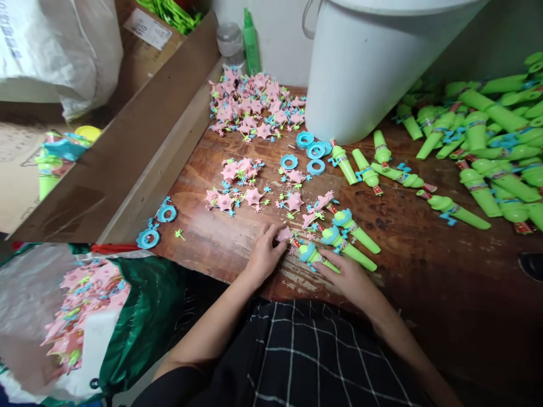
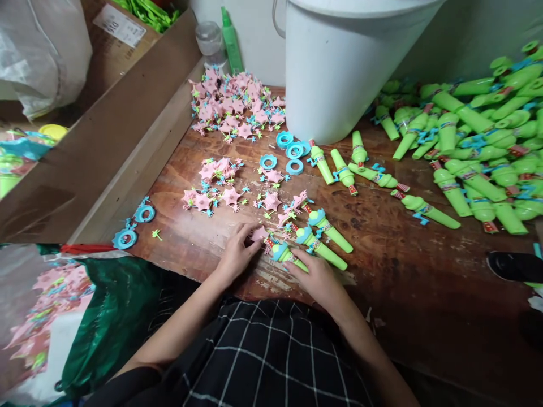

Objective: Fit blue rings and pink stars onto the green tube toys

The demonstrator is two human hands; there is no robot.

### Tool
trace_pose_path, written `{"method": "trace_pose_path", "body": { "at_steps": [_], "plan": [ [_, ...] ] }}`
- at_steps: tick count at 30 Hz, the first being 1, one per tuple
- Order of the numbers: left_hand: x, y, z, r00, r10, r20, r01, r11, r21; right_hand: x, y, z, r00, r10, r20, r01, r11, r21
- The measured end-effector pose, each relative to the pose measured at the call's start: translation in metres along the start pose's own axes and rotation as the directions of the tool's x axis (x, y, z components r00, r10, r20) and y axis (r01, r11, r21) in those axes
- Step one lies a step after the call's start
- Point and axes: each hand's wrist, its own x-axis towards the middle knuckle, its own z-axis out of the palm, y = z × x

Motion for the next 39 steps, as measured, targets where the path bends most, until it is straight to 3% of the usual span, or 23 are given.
{"method": "trace_pose_path", "body": {
  "at_steps": [4, 12, 31, 39],
  "plan": [
    [0.007, -0.006, 0.008, 0.983, 0.157, 0.090, -0.164, 0.983, 0.079, -0.005, 0.005, -0.011, 0.998, 0.030, -0.049, -0.036, 0.991, -0.132],
    [0.008, -0.027, 0.013, 0.944, 0.285, 0.168, -0.295, 0.955, 0.037, -0.010, -0.002, -0.016, 0.999, -0.017, -0.037, 0.012, 0.993, -0.120],
    [0.008, -0.031, 0.013, 0.933, 0.311, 0.182, -0.333, 0.936, 0.110, -0.014, 0.001, -0.013, 0.998, -0.040, -0.050, 0.032, 0.986, -0.161],
    [0.008, -0.032, 0.016, 0.929, 0.342, 0.143, -0.356, 0.930, 0.094, -0.018, 0.001, -0.010, 0.975, -0.208, -0.083, 0.166, 0.920, -0.355]
  ]
}}
